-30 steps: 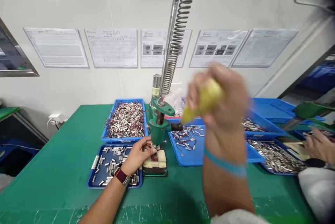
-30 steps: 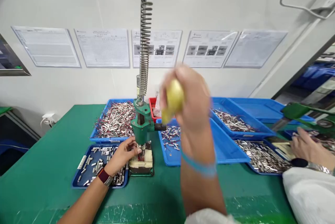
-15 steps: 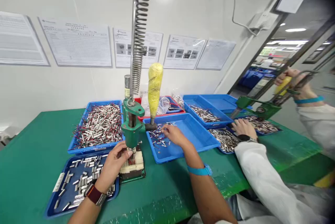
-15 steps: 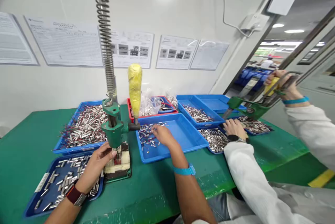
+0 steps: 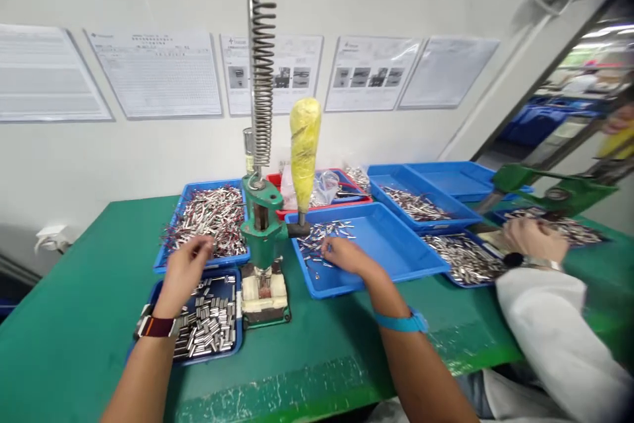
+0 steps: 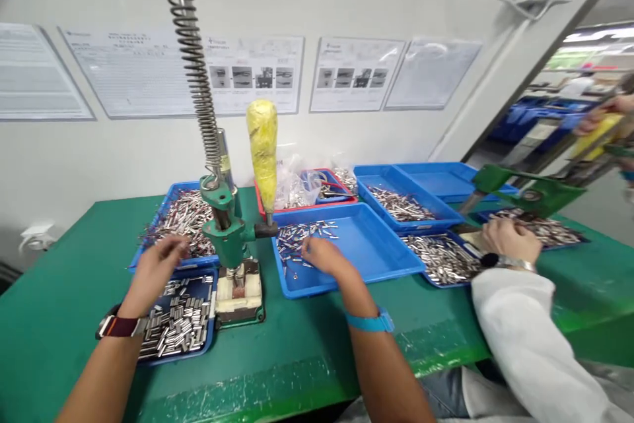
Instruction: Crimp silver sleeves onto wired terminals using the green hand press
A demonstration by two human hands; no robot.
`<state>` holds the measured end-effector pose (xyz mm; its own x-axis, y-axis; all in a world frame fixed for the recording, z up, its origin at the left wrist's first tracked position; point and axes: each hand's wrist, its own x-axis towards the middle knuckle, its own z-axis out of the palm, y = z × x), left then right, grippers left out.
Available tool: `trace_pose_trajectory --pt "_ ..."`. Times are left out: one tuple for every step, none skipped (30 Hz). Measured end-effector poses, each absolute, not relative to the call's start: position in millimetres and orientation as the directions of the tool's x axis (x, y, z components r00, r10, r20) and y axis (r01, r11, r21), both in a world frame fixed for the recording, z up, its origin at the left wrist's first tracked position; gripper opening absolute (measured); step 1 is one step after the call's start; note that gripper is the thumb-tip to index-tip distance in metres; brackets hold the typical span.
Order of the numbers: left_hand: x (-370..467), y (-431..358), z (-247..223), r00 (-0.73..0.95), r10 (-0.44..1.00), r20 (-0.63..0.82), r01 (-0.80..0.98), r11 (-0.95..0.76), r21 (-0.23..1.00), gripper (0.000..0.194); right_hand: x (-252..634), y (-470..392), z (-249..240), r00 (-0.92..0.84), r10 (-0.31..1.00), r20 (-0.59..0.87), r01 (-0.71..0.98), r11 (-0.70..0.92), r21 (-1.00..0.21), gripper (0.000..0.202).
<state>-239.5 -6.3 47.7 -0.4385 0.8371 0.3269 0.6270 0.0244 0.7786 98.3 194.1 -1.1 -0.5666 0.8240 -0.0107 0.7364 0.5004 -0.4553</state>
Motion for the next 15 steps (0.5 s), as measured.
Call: trace_pose_trajectory --pt "-239 -12 45 -0.320 0.927 0.195 0.638 0.058 0.768 0.030 101 195 1 -0.567 0.824 -0.001 0.720 0.496 -0.485 0.014" --pt "-237 -16 42 -0.194 0.977 0.084 0.659 0.066 0.750 0.027 104 196 3 -0.565 0.825 0.008 0.705 0.488 -0.515 0.015" --pt "-234 -19 38 -0.098 0.995 0.016 0.687 0.056 0.724 0.024 108 197 6 -0.559 0.829 0.012 0.697 0.478 -0.535 0.018" --pt "-230 -20 35 -0.047 0.999 -0.012 0.722 0.042 0.691 0.023 111 197 8 -0.547 0.837 0.015 0.686 0.458 -0.565 0.021" --pt "-227 -20 32 -0.036 0.999 -0.014 0.762 0.037 0.647 0.023 114 196 10 -0.531 0.847 0.015 0.662 0.426 -0.616 0.023" --pt "-224 -19 29 -0.049 0.999 -0.010 0.804 0.046 0.593 0.023 117 194 12 -0.516 0.856 0.017 0.618 0.386 -0.685 0.025" --pt "-222 -17 26 -0.073 0.997 -0.005 0.840 0.064 0.538 0.023 119 192 14 -0.501 0.865 0.023 0.556 0.342 -0.758 0.026" --pt "-221 -16 23 -0.093 0.996 -0.006 0.869 0.084 0.489 0.023 121 189 15 -0.480 0.876 0.035 0.484 0.298 -0.823 0.028" --pt "-219 -14 21 -0.103 0.995 -0.015 0.887 0.099 0.450 0.022 121 185 17 -0.450 0.891 0.056 0.415 0.264 -0.870 0.031" --pt "-218 -13 18 -0.110 0.994 -0.024 0.899 0.110 0.424 0.020 121 180 19 -0.411 0.907 0.088 0.358 0.249 -0.900 0.034" --pt "-217 -13 16 -0.118 0.993 -0.028 0.905 0.119 0.409 0.019 119 174 21 -0.367 0.921 0.127 0.316 0.253 -0.914 0.037" --pt "-217 -12 14 -0.127 0.992 -0.026 0.906 0.127 0.403 0.019 116 167 22 -0.321 0.932 0.167 0.273 0.260 -0.926 0.039" --pt "-216 -12 13 -0.133 0.991 -0.023 0.906 0.131 0.402 0.019 112 157 24 -0.280 0.939 0.198 0.219 0.263 -0.940 0.040" --pt "-216 -13 12 -0.133 0.991 -0.023 0.906 0.131 0.402 0.019 105 146 24 -0.251 0.943 0.217 0.155 0.260 -0.953 0.040" --pt "-216 -14 13 -0.129 0.991 -0.023 0.905 0.128 0.405 0.019 97 133 24 -0.236 0.946 0.221 0.089 0.247 -0.965 0.040"
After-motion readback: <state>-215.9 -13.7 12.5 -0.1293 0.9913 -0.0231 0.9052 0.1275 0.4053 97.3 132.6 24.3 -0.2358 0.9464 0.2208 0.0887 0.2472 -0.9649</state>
